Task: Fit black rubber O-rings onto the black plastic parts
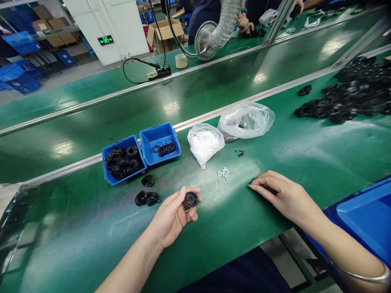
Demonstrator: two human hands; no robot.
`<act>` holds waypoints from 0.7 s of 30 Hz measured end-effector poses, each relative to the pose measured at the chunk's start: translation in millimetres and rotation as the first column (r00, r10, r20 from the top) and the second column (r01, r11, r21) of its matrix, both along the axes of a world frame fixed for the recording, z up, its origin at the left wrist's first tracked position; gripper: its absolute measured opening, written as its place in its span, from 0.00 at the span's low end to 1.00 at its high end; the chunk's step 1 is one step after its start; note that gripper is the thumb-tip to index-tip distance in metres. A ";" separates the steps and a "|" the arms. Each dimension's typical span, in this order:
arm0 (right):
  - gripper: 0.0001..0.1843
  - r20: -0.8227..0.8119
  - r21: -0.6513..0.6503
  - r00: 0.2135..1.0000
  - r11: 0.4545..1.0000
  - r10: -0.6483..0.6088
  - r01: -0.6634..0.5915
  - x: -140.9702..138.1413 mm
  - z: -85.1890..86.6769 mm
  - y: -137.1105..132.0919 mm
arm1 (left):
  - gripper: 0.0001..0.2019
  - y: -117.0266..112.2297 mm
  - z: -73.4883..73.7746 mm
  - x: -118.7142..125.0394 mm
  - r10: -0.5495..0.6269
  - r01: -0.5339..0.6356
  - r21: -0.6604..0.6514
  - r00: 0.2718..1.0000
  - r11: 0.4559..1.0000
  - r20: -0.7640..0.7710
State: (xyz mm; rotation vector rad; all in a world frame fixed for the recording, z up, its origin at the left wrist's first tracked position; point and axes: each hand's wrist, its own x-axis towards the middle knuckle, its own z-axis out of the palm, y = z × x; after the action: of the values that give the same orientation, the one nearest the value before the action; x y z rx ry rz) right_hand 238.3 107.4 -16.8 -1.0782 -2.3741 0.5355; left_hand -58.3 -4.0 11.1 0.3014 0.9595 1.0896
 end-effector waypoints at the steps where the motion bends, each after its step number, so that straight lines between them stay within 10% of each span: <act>1: 0.09 0.001 0.016 1.000 1.000 0.013 -0.013 0.7 -0.2 -0.5 | 0.18 0.3 0.1 0.1 0.001 -0.001 0.001 1.000 1.000 -0.002; 21: 0.05 0.128 0.242 0.991 0.970 -0.045 0.013 -3.8 -4.5 -16.1 | 0.17 -2.4 -3.2 7.4 -0.045 0.055 0.076 0.991 0.996 -0.126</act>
State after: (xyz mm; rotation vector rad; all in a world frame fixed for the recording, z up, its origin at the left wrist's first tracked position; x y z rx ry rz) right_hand 234.5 91.4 -21.3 -1.0647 -2.4552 0.1617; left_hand -50.9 -6.4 7.9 0.4604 1.0147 1.0742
